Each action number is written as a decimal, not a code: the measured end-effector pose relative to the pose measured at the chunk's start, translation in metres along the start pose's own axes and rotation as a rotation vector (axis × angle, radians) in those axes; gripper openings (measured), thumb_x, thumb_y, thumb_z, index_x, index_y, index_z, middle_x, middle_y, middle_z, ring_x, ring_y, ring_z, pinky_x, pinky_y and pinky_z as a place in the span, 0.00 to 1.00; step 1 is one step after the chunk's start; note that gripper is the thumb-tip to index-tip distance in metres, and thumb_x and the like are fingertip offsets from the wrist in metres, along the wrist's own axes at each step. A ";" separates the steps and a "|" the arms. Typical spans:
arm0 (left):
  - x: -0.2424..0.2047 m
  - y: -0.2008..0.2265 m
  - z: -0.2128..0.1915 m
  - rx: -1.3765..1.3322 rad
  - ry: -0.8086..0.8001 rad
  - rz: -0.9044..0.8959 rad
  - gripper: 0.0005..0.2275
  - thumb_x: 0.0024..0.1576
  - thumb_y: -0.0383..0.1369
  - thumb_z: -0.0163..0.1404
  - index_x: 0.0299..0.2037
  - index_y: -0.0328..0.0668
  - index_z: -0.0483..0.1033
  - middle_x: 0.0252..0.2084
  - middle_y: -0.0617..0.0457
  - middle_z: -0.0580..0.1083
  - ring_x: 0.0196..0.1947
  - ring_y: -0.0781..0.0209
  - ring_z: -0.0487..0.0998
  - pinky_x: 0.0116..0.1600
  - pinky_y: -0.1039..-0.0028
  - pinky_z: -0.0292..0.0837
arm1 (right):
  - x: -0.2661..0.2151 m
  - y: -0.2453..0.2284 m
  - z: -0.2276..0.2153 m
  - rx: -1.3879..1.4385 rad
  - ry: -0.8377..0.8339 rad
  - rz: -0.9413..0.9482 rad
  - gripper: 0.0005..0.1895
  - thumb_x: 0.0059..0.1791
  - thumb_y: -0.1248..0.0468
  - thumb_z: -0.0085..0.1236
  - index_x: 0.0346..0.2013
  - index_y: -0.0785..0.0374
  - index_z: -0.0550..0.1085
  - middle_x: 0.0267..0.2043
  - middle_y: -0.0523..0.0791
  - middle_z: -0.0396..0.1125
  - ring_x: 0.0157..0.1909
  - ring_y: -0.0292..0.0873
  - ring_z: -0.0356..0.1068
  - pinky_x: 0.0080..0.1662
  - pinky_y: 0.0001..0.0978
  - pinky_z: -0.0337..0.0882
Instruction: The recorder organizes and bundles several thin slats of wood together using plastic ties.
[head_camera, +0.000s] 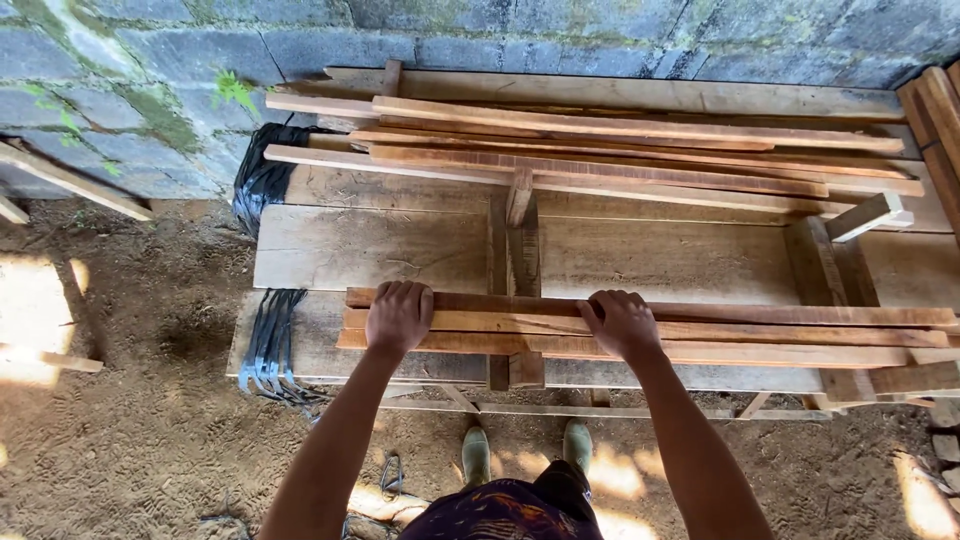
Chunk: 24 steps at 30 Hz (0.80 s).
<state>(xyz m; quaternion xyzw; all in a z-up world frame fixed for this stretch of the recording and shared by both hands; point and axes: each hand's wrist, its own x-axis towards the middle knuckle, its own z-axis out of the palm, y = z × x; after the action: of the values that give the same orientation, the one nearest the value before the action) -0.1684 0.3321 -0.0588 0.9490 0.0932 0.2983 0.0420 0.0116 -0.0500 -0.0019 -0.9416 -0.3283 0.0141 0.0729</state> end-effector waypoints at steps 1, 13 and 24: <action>0.001 0.000 -0.002 -0.001 0.006 0.004 0.12 0.60 0.37 0.41 0.28 0.52 0.77 0.23 0.55 0.74 0.30 0.54 0.82 0.48 0.67 0.74 | 0.002 0.000 -0.001 -0.002 0.007 0.002 0.27 0.55 0.35 0.41 0.41 0.50 0.77 0.36 0.47 0.74 0.45 0.51 0.78 0.55 0.44 0.74; 0.024 0.004 -0.018 -0.109 -0.312 -0.209 0.19 0.64 0.41 0.35 0.27 0.49 0.77 0.26 0.52 0.78 0.34 0.51 0.84 0.54 0.64 0.75 | 0.006 -0.004 -0.008 0.057 -0.112 0.107 0.26 0.56 0.36 0.38 0.48 0.47 0.77 0.44 0.47 0.75 0.53 0.53 0.76 0.58 0.48 0.73; 0.041 0.003 -0.019 -0.126 -0.408 -0.319 0.22 0.64 0.40 0.36 0.23 0.39 0.77 0.21 0.42 0.77 0.23 0.38 0.83 0.35 0.52 0.80 | 0.012 0.011 0.013 0.030 -0.113 0.223 0.32 0.57 0.31 0.32 0.46 0.44 0.79 0.45 0.45 0.77 0.54 0.53 0.77 0.56 0.48 0.77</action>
<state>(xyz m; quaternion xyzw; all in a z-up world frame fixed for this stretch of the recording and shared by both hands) -0.1456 0.3383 -0.0197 0.9583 0.2126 0.0957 0.1652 0.0262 -0.0494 -0.0159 -0.9688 -0.2248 0.0802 0.0665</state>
